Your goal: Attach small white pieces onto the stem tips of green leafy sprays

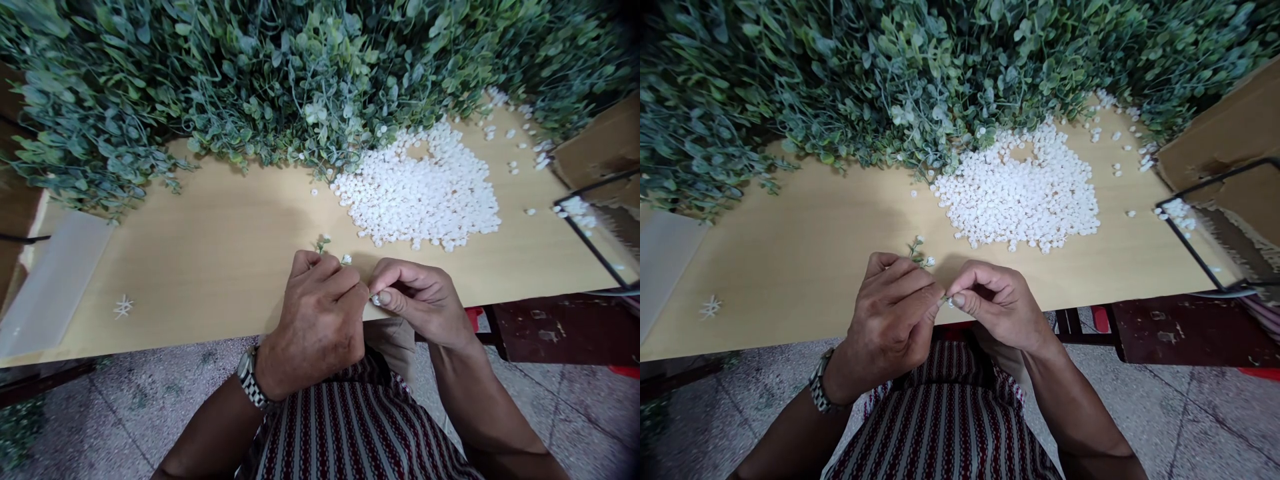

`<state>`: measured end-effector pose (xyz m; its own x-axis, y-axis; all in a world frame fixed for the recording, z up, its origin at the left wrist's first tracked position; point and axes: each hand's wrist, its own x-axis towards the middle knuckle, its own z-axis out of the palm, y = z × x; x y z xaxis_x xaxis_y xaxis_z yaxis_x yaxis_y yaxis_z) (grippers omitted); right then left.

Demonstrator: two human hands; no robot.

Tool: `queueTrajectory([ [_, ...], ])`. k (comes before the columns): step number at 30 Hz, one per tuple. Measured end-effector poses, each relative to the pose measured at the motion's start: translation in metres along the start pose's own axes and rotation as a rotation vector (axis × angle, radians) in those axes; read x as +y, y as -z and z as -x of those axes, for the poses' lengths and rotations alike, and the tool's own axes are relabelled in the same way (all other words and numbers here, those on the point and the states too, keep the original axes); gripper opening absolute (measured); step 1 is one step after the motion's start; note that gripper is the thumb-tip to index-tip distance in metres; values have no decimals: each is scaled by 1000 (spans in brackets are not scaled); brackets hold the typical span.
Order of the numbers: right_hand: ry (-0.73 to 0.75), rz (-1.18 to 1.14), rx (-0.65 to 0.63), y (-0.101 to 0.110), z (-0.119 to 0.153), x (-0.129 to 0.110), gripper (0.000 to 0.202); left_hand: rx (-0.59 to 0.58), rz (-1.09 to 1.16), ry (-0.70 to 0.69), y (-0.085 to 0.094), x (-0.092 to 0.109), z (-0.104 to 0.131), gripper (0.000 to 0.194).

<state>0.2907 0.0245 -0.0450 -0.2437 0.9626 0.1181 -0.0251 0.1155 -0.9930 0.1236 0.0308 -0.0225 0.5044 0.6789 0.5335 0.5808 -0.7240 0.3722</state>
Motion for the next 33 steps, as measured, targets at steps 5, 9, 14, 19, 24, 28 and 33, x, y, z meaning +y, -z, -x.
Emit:
queueTrajectory([
  [5, 23, 32, 73, -2, 4, 1, 5, 15, -7, 10, -2, 1, -1, 19],
  [9, 16, 32, 88, -3, 3, 1, 7, 15, -9, 19, -4, 2, -2, 20],
  [14, 3, 43, 61, -1, 1, 1, 10, 28, 4, 7, -5, 2, -3, 20],
  [19, -6, 69, 54, 0, 1, 1, 12, 42, 0, -9, -5, 1, -4, 20],
  [24, 1, 65, 87, -2, 2, 1, 8, 49, 1, -1, -7, 1, -3, 20],
  [28, 11, 47, 92, -4, 2, 1, 6, 58, -13, -2, -8, 2, -3, 20],
  [33, 19, 44, 142, -7, 1, -2, 8, 61, -24, 10, -9, 3, -3, 20],
])
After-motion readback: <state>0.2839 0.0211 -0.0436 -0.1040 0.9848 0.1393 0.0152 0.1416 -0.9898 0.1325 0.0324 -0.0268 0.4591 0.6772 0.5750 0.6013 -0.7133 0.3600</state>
